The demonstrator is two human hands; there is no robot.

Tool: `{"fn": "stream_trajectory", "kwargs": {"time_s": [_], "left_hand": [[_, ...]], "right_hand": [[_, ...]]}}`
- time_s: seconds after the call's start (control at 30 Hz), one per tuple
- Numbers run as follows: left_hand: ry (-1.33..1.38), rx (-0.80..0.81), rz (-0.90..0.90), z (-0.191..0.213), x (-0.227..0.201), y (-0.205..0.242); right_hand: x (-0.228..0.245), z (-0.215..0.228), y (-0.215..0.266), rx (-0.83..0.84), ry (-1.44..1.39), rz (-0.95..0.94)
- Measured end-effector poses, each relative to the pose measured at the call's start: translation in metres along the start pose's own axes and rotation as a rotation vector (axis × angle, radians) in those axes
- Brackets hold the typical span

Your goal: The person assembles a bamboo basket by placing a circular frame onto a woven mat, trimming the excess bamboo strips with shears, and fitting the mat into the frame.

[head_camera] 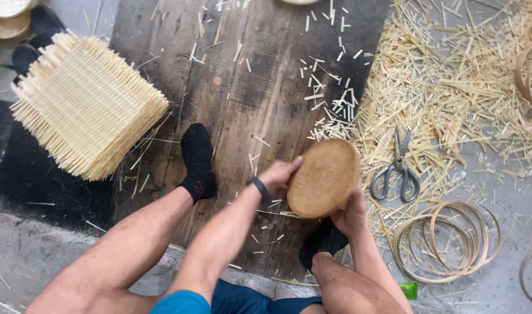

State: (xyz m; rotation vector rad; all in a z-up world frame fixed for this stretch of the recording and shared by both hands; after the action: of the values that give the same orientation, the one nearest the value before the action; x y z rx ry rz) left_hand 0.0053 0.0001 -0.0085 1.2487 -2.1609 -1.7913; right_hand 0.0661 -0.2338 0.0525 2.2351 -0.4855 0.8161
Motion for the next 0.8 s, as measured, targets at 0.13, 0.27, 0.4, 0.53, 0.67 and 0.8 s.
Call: {"fn": "stream_trajectory", "kwargs": {"time_s": [0.13,0.27,0.4,0.53,0.67,0.8], "left_hand": [[0.414,-0.285,-0.383,0.023,0.022,-0.022],[-0.362,-0.248,-0.672,0.08,-0.027,0.004],[-1.047,-0.998,-1.15,0.195,-0.107,0.076],[-1.238,-1.366,-0.816,0.317,-0.156,0.151],[-1.258,-1.187,-0.411,0.36,-0.149,0.204],[-1.45,-1.031,-0.613,0.357,-0.148,0.211]], "right_hand": [[-0.001,-0.021,-0.014,-0.11,0.063,-0.071],[-0.032,0.003,-0.026,-0.131,0.016,-0.057],[-0.069,0.057,-0.029,-0.157,0.176,-0.074],[-0.086,0.081,-0.02,-0.163,0.23,-0.089],[-0.089,0.077,-0.013,-0.217,0.319,-0.123],[-0.084,0.068,-0.013,-0.224,0.387,-0.143]]}}
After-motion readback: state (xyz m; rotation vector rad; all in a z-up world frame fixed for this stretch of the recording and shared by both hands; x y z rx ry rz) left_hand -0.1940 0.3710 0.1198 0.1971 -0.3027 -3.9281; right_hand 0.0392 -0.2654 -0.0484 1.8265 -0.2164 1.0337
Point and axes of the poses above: each hand's wrist, its own y-axis away from the middle knuckle, its own z-axis out of the back of the hand, x = y × z, the point moved 1 cm from there along -y, towards the middle knuckle, and after that the axes turned 10 degrees about y, right-handed, at the moved point
